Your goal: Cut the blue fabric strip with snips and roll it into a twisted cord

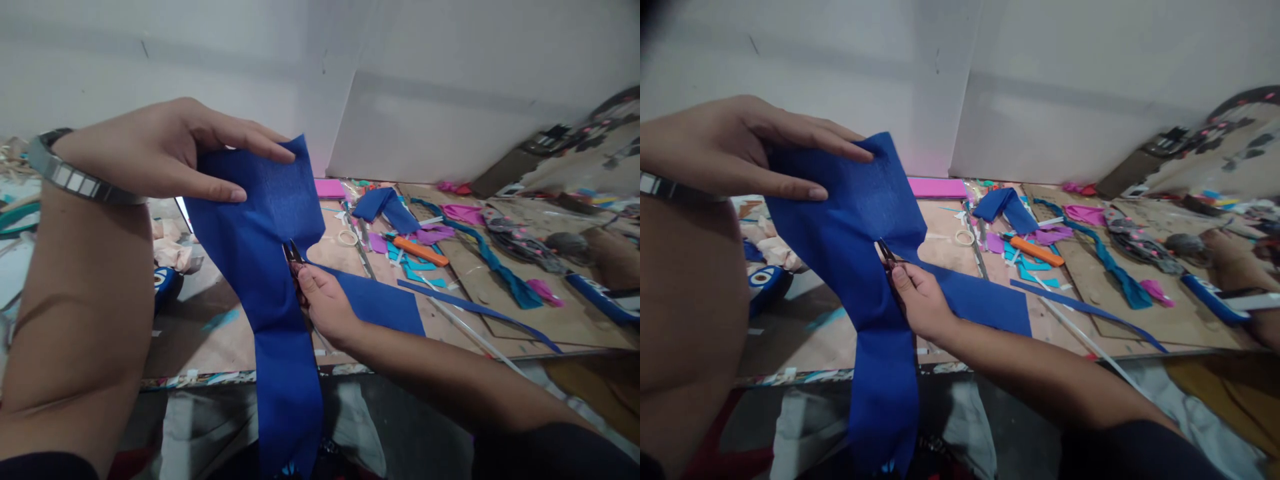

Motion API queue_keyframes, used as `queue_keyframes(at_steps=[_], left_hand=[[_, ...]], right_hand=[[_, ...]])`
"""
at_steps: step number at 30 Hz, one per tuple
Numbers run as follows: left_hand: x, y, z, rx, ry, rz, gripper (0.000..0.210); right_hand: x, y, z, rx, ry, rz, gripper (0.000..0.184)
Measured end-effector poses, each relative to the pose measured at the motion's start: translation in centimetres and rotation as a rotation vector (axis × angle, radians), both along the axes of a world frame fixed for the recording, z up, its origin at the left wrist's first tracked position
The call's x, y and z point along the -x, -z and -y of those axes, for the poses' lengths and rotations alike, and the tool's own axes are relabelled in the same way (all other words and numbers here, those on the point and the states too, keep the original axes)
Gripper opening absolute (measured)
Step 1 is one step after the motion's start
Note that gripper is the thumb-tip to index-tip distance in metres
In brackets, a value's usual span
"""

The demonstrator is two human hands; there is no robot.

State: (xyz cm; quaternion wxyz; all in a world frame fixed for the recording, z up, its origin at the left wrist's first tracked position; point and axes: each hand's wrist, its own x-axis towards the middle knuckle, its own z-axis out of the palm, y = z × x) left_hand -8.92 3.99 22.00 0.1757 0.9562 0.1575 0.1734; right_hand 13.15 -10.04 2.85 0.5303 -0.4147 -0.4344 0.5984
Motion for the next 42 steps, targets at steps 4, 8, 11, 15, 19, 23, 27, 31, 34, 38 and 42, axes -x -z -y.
queue_keyframes(at_steps=[4,8,11,15,19,23,27,31,34,38,42], left_hand=[[-0.3,0.1,0.1,0.027,-0.014,0.024,0.063],[-0.5,0.3,0.1,0.057,-0.033,0.031,0.063],[-0.3,0.3,0.2,0.102,-0.042,0.046,0.065],[0.0,0.1,0.3,0.123,-0.059,0.05,0.068],[0.2,0.0,0.3,0.09,-0.048,0.074,0.07],[0.4,0.0,0.3,0.023,-0.02,0.093,0.074],[0.8,0.2,0.2,-0.022,-0.022,0.132,0.072],[1.0,0.3,-0.1,-0.035,-0.033,0.096,0.074],[1.0,0.4,-0.2,-0.027,-0.05,0.09,0.072],[1.1,0.6,-0.4,-0.049,-0.041,0.093,0.071],[1.1,0.6,-0.7,-0.058,-0.06,0.069,0.075]], right_hand=[[0.0,0.2,-0.1,0.015,0.022,-0.079,0.058],[0.0,0.3,0.0,-0.099,0.027,0.065,0.053],[-0.1,0.3,0.1,-0.158,0.017,0.147,0.052],[-0.1,0.6,0.1,-0.101,-0.027,0.098,0.055],[-0.1,0.8,0.1,-0.062,-0.032,0.078,0.057],[-0.2,1.0,-0.2,-0.018,-0.035,0.174,0.055],[-0.3,1.0,-0.4,-0.021,-0.07,0.221,0.049],[-0.3,0.4,0.0,-0.066,-0.12,0.143,0.057],[-0.2,0.1,0.4,-0.097,-0.131,0.027,0.057],[-0.3,0.3,0.7,-0.067,-0.006,-0.026,0.057],[-0.3,0.4,0.6,-0.021,-0.008,-0.077,0.057]])
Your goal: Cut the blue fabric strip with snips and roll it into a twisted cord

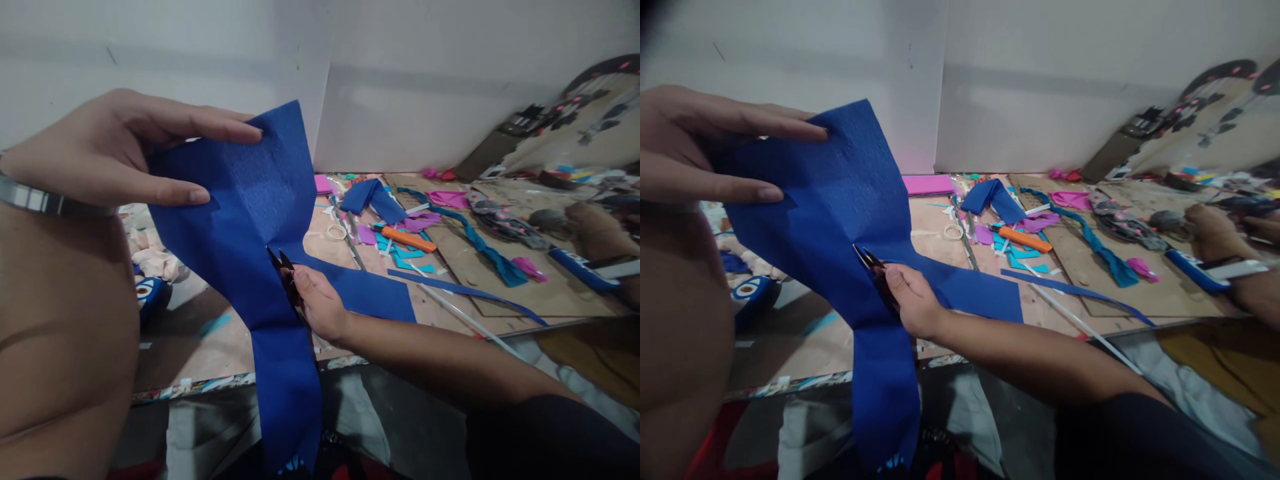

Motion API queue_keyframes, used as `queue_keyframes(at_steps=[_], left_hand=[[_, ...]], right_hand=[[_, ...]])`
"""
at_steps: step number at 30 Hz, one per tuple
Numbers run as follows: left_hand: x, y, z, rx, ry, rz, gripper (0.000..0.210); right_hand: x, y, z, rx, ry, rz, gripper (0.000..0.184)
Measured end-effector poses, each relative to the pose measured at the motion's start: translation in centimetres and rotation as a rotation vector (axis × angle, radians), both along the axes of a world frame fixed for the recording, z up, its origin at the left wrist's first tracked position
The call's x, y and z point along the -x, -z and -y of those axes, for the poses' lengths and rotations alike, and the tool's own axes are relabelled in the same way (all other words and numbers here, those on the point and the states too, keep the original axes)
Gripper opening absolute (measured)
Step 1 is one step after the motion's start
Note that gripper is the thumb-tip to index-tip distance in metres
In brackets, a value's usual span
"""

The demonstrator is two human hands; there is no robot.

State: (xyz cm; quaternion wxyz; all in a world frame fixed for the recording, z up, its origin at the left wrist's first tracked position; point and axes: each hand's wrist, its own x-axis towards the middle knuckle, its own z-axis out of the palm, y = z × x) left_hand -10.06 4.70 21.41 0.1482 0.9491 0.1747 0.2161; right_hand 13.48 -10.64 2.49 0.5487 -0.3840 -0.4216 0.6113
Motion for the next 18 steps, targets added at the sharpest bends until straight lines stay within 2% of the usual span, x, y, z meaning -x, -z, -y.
queue_keyframes(at_steps=[7,14,18], left_hand=[[-0.12,0.06,0.26,0.047,-0.006,0.03,0.075],[-0.42,0.13,-0.01,0.053,0.004,-0.028,0.074],[-0.52,0.01,-0.02,0.071,0.001,-0.042,0.071]], right_hand=[[0.34,-0.7,-0.17,-0.005,-0.077,0.006,0.055],[-0.01,-0.59,-0.13,-0.049,0.034,0.122,0.056],[0.08,-0.75,-0.22,-0.083,0.04,0.162,0.056]])
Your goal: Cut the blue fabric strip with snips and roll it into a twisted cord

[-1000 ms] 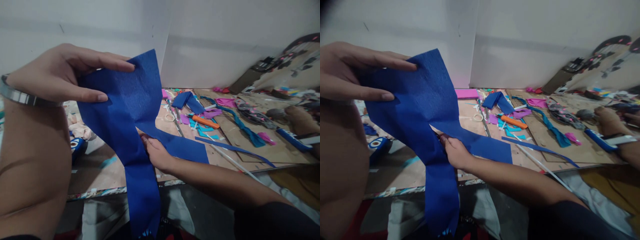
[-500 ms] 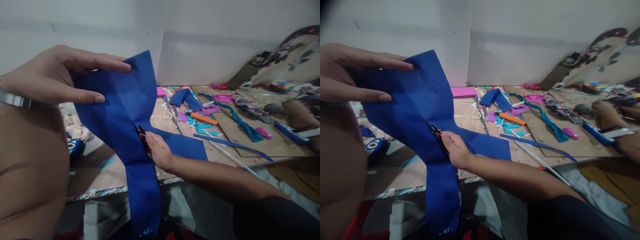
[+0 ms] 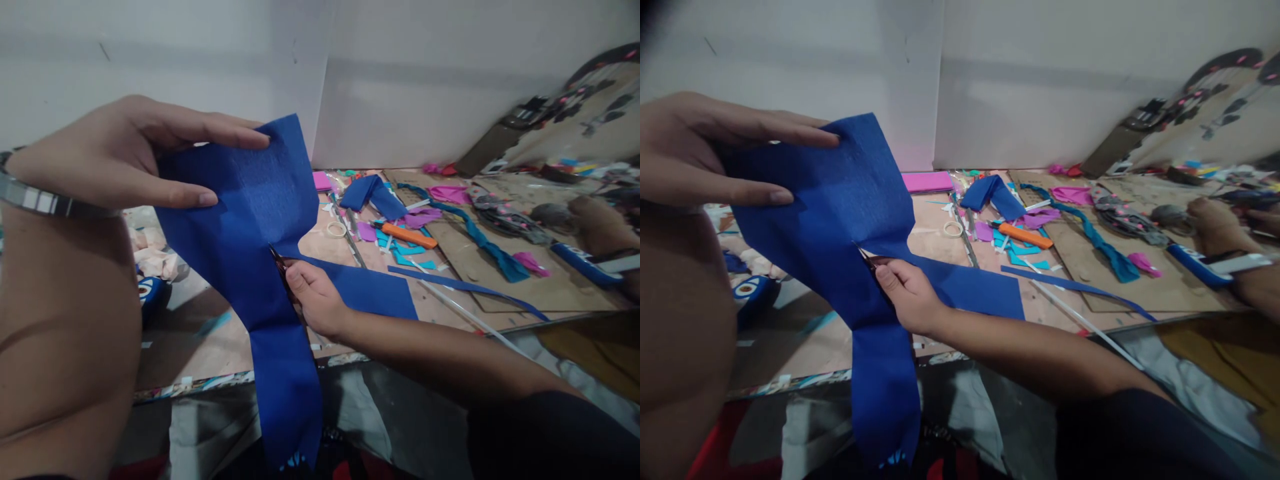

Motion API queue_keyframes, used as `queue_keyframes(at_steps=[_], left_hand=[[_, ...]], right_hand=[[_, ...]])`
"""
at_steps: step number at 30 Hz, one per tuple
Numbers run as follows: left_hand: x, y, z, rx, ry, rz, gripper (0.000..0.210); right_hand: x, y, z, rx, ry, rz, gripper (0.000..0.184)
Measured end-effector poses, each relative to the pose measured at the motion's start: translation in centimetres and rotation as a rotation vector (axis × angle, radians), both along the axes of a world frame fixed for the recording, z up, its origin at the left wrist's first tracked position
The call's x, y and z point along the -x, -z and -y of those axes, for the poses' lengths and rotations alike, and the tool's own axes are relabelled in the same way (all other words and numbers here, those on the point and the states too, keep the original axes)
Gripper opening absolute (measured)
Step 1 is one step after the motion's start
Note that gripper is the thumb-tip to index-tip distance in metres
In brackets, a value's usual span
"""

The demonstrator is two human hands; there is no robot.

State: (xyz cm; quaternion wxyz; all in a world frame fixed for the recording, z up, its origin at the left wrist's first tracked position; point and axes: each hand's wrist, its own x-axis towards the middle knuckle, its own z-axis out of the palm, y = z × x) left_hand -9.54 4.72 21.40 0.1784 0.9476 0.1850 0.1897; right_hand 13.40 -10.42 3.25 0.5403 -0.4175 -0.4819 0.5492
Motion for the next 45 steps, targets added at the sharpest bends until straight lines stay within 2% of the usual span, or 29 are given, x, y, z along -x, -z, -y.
queue_keyframes(at_steps=[8,15,20,26,29,33,37,41,45], left_hand=[[-0.4,0.2,0.1,0.021,-0.02,0.018,0.07],[-0.2,0.0,-0.3,-0.035,-0.022,-0.015,0.073],[-0.7,0.0,0.1,0.018,-0.03,0.015,0.073],[-1.0,-0.1,0.4,0.077,-0.041,0.012,0.072],[-1.1,-0.2,0.3,0.072,-0.034,0.015,0.069],[-1.1,-0.1,0.4,0.056,-0.018,0.018,0.07],[-1.1,0.0,0.5,0.067,-0.008,0.02,0.068],[-1.1,-0.1,0.4,0.073,0.014,-0.014,0.068],[-1.0,-0.1,0.3,0.052,0.008,-0.022,0.068]], right_hand=[[-0.4,-0.2,-0.5,-0.069,0.031,0.024,0.052],[-0.6,-0.6,-0.6,-0.074,0.057,0.037,0.046],[-0.9,-0.4,-0.6,-0.187,0.147,0.183,0.038],[-1.2,-1.1,-0.6,-0.213,0.103,0.214,0.036],[-1.1,-1.2,-0.6,-0.155,0.065,0.138,0.04],[-0.7,-1.0,-0.7,0.022,-0.019,-0.064,0.049],[-0.2,-1.0,-0.9,0.141,-0.022,-0.246,0.041],[0.1,-1.4,-0.8,0.151,-0.055,-0.293,0.037],[0.1,-1.8,-0.4,0.113,-0.09,-0.191,0.033]])
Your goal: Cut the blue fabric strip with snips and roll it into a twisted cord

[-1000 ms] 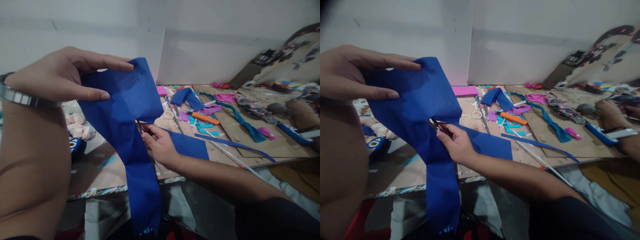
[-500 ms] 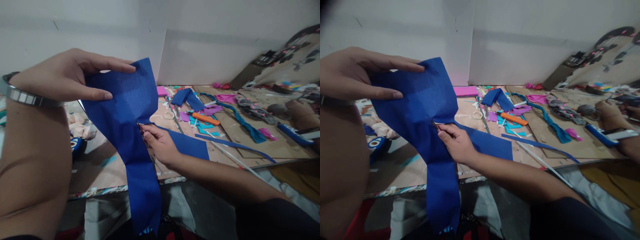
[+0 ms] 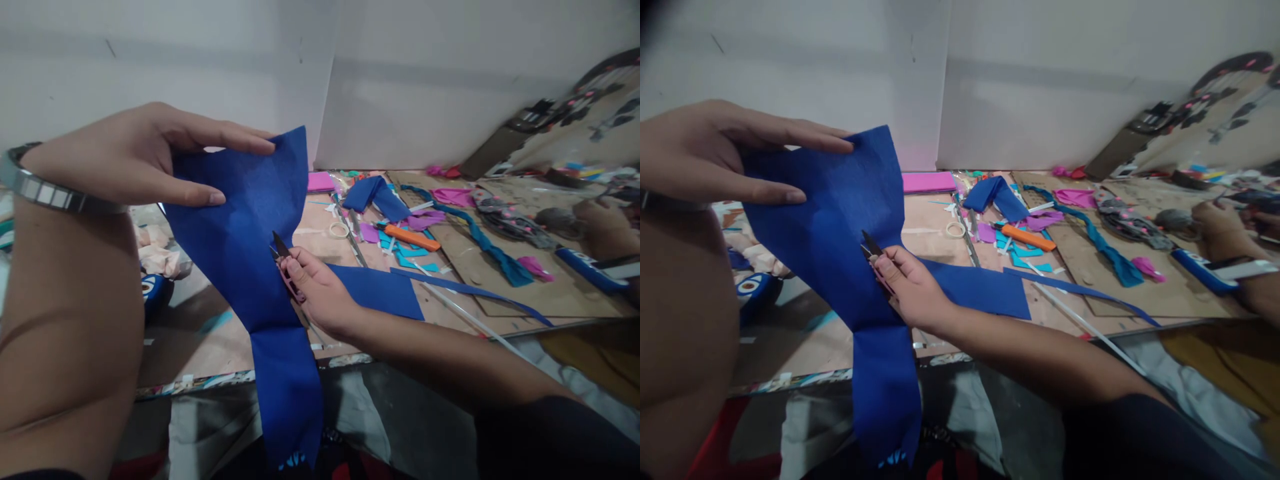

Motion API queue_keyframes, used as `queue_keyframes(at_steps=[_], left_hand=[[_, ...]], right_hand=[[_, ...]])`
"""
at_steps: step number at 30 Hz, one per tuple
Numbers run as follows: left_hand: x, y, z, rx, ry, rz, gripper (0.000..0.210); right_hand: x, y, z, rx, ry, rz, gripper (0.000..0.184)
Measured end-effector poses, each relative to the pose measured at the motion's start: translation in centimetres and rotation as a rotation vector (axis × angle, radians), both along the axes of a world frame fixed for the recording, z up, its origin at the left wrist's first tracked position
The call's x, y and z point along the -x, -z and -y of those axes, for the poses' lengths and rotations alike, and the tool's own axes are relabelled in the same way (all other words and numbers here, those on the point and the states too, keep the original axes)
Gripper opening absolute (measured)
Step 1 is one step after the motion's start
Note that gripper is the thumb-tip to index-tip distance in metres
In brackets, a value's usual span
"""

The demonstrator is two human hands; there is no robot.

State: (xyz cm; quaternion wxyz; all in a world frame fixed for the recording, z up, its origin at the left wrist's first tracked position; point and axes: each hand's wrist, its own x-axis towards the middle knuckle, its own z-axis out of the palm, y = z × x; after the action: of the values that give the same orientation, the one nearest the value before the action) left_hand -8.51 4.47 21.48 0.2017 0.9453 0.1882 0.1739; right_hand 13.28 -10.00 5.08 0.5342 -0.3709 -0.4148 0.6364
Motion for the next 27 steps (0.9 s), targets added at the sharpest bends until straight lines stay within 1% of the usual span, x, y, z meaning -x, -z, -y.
queue_keyframes(at_steps=[3,7,10,12,16,23,27], left_hand=[[0.04,0.05,0.04,0.026,-0.012,0.012,0.07],[0.05,-0.03,0.16,0.032,-0.036,-0.01,0.074],[0.08,-0.12,0.27,0.001,-0.049,-0.045,0.069],[0.09,-0.14,0.35,-0.019,-0.057,-0.052,0.068],[-0.02,-0.13,0.47,-0.003,-0.08,-0.055,0.069],[-0.51,-0.2,0.53,-0.002,-0.017,-0.039,0.068],[-0.49,-0.24,0.46,-0.008,-0.017,-0.046,0.068]], right_hand=[[-0.22,-0.32,0.16,-0.037,-0.02,0.09,0.033],[-0.4,-0.6,0.14,-0.024,-0.015,0.1,0.035],[-0.41,-0.67,0.02,-0.006,-0.01,0.07,0.035],[-0.42,-0.65,-0.06,0.018,-0.007,0.011,0.037],[-0.56,-0.37,-0.18,0.038,0.023,-0.047,0.039],[-0.64,-0.14,-0.42,-0.033,0.092,-0.026,0.032],[-0.66,-0.17,-0.53,-0.041,0.099,0.015,0.032]])
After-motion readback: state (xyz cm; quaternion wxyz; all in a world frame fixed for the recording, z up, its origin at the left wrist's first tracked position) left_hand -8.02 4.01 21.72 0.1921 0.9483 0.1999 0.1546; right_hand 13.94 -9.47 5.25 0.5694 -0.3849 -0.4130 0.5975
